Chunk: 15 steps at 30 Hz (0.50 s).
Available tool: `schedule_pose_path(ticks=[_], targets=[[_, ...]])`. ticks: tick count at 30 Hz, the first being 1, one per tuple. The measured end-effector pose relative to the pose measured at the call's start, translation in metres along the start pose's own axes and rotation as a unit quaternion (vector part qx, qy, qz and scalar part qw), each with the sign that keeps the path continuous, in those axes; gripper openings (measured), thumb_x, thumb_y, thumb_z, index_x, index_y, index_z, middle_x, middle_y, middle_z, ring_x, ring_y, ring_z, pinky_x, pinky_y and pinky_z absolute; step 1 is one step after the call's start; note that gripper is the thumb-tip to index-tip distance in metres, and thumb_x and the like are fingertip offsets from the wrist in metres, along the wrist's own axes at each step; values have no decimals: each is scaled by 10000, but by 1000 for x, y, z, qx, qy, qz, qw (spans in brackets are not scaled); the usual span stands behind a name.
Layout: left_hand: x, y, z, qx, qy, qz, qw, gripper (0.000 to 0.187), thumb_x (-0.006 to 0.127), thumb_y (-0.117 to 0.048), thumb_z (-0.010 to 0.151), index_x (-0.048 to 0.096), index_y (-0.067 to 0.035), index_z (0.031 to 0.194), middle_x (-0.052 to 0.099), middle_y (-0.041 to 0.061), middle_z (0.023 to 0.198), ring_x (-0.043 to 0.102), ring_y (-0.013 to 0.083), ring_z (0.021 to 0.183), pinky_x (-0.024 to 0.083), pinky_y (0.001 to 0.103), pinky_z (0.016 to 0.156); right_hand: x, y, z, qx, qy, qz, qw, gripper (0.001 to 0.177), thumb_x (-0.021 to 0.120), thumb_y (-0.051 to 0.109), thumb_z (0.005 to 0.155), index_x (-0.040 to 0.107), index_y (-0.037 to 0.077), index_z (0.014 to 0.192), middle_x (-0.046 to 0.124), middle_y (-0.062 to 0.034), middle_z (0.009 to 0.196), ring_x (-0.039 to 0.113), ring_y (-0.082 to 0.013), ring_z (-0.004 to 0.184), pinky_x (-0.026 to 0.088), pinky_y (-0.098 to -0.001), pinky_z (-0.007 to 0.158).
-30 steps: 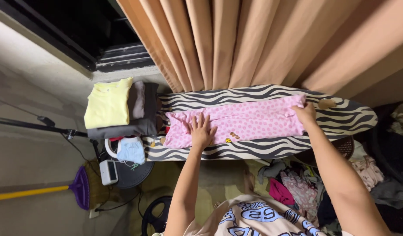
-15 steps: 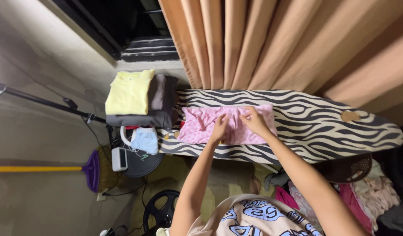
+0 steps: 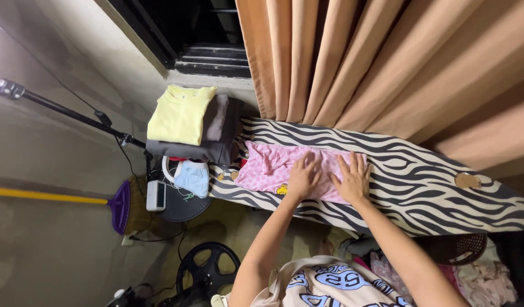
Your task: The person folds various pieces of clothing, including a yellow shirt, a pink shirt, a white towel, and a pink skirt, on a zebra-patterned ironing board. They pick each item from a pile on the floor, fold it neatly, and place it on a growing stack on the board.
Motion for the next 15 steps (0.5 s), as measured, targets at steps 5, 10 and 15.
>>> schedule_pose_path(ticks=[5,10,15], targets=[[-6,-2,-12,0,17,-43,999,417,715,-206,876,695,-165,1290,549,184,1478,536,409,1276,451,480,1081,-6,2,0,-6,-9,21,1000,709,605,603,900,515,257,1512,360,-183,1631,275,-370,1531,204,-686,1198],[-7,2,-15,-35,7,-69,997,374,678,-158,882,717,-164,1254,571,141,1486,569,367,1273,472,450,1081,-13,4,0,-13,-17,40,999,700,599,593,909,533,230,1503,387,-197,1615,298,-370,1521,213,-678,1195],[-9,0,-12,-35,1,-65,997,362,676,-147,867,731,-157,1225,581,141,1469,576,363,1266,476,447,1073,-15,5,1,-18,-11,38,999,705,603,587,914,539,207,1504,395,-205,1610,305,-369,1514,211,-683,1185]])
Point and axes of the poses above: each hand's wrist, its own z-axis towards the middle knuckle, its own x-axis out of the palm, y = z × x, the point moved 8 cm from there along z, towards the middle knuckle
